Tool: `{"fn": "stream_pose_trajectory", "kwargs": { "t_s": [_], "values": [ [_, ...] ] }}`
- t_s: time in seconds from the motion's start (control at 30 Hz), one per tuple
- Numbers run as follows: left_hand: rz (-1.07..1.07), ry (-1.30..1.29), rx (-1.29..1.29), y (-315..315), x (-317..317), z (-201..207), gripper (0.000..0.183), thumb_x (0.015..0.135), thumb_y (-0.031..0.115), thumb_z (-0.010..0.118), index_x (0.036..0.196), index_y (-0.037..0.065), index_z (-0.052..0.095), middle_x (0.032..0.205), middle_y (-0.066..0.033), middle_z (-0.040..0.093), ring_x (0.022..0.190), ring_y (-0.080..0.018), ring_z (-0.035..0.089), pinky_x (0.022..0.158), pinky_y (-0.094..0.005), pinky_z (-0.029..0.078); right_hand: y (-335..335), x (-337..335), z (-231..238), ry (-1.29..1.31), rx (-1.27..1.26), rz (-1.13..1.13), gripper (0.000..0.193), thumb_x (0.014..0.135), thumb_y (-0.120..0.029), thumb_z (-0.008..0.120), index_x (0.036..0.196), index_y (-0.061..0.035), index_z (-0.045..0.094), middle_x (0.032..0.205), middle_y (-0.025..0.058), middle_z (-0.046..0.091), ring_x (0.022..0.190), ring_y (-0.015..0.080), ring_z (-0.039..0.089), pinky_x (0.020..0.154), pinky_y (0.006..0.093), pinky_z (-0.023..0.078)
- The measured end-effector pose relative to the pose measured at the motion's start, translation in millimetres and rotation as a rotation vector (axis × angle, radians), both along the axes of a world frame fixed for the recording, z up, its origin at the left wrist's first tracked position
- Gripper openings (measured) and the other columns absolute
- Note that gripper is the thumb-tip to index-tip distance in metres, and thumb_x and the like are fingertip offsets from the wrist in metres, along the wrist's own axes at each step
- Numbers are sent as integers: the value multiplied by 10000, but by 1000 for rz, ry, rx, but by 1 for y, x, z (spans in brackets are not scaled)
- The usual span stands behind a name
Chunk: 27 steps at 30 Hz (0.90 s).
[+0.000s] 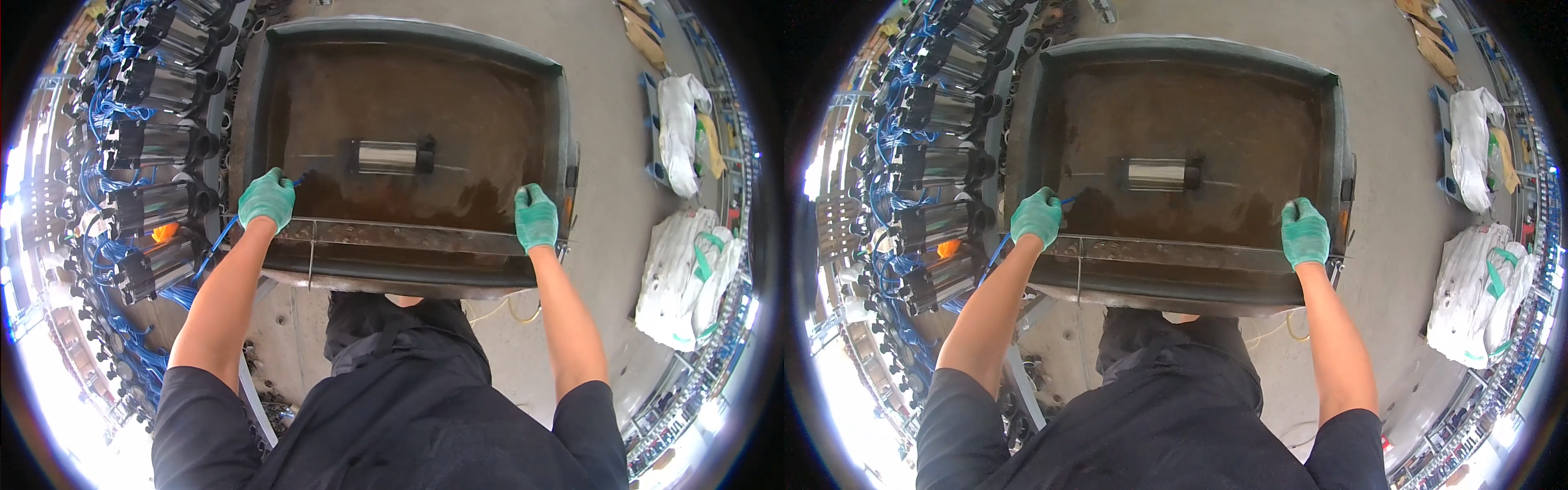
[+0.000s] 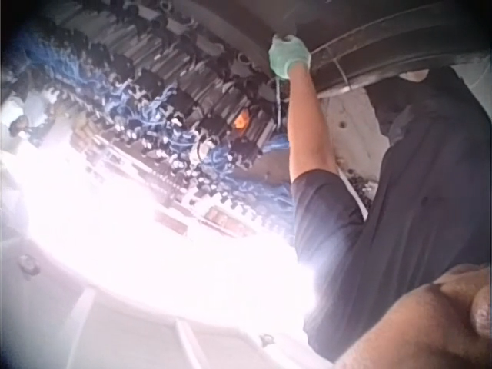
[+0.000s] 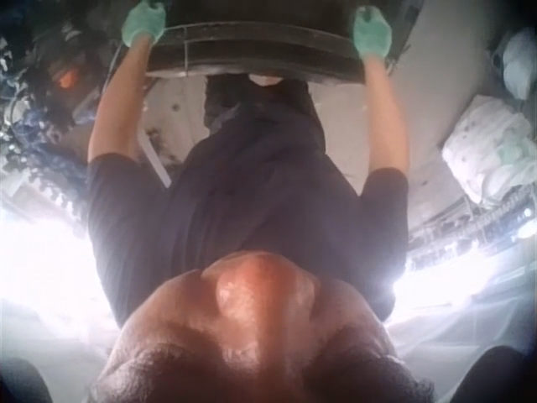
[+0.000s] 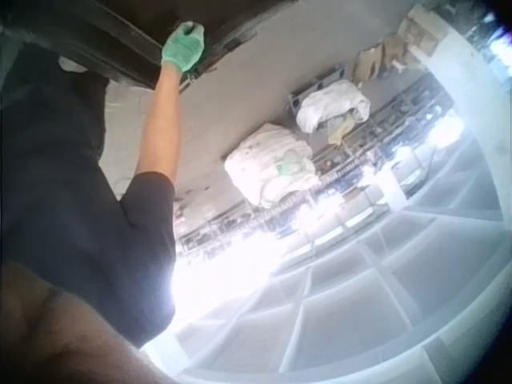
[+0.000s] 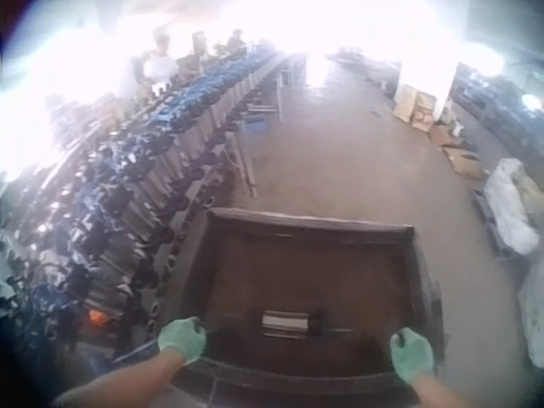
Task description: The person, wearing green gloves, submerges a cylindrical metal pump component into a tank of water to check for leaks, then wipes it down with an orange cloth and returns it to the assembly line.
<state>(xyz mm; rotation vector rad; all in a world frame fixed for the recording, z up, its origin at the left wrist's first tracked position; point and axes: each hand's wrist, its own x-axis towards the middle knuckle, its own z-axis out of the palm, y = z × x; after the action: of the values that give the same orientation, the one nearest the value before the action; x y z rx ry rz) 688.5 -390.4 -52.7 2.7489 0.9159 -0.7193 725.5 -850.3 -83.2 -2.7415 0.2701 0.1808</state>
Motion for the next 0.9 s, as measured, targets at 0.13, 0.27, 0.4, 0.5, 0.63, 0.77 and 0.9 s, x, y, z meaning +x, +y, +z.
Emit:
{"fn": "stream_pose_trajectory", "kwargs": {
  "t_s": [0.13,0.27,0.4,0.5,0.63,0.77,0.9],
  "values": [
    [-6,22,16,1,1,-2,298,977,323,511,1178,194,689,1156,-146,718,1082,-394,669,929,-471,543,0,2,2,25,4,-2,272,984,-323,562,1034,-86,687,1006,203,712,942,438,662,816,510,518],
    [-16,-3,16,1,0,-5,290,979,321,510,1166,194,692,1153,-144,719,1081,-393,670,929,-469,543,-1,1,-1,10,-8,7,277,982,-331,562,1028,-89,689,1005,208,712,940,441,663,819,517,520],
    [-12,-12,19,2,-1,-5,285,978,324,513,1152,192,695,1140,-149,721,1075,-394,670,923,-472,541,0,2,0,15,-20,11,277,981,-331,560,1021,-90,689,1006,213,711,937,443,664,817,522,521],
    [-11,-9,8,-1,0,-1,283,975,326,517,1144,189,697,1134,-151,721,1073,-394,670,921,-475,539,-1,2,0,20,-30,7,276,981,-330,559,1017,-88,687,1005,213,711,935,443,664,816,525,519],
    [-10,-23,9,2,0,-4,282,967,329,521,1135,189,699,1133,-151,721,1073,-393,669,921,-476,538,1,2,2,11,-15,8,276,982,-330,558,1016,-89,687,1001,215,710,928,445,663,813,529,517],
    [-16,-20,16,2,0,-7,288,964,333,521,1139,189,698,1137,-150,720,1074,-395,668,922,-477,537,0,1,0,9,-25,8,277,983,-332,556,1005,-87,682,984,220,707,915,452,659,801,534,516],
    [-14,-19,18,3,-2,-7,294,965,337,518,1144,186,697,1142,-150,719,1078,-396,667,924,-476,537,0,1,0,-8,-21,21,277,981,-331,555,992,-82,676,975,222,706,909,455,658,794,533,518]
  ]
}}
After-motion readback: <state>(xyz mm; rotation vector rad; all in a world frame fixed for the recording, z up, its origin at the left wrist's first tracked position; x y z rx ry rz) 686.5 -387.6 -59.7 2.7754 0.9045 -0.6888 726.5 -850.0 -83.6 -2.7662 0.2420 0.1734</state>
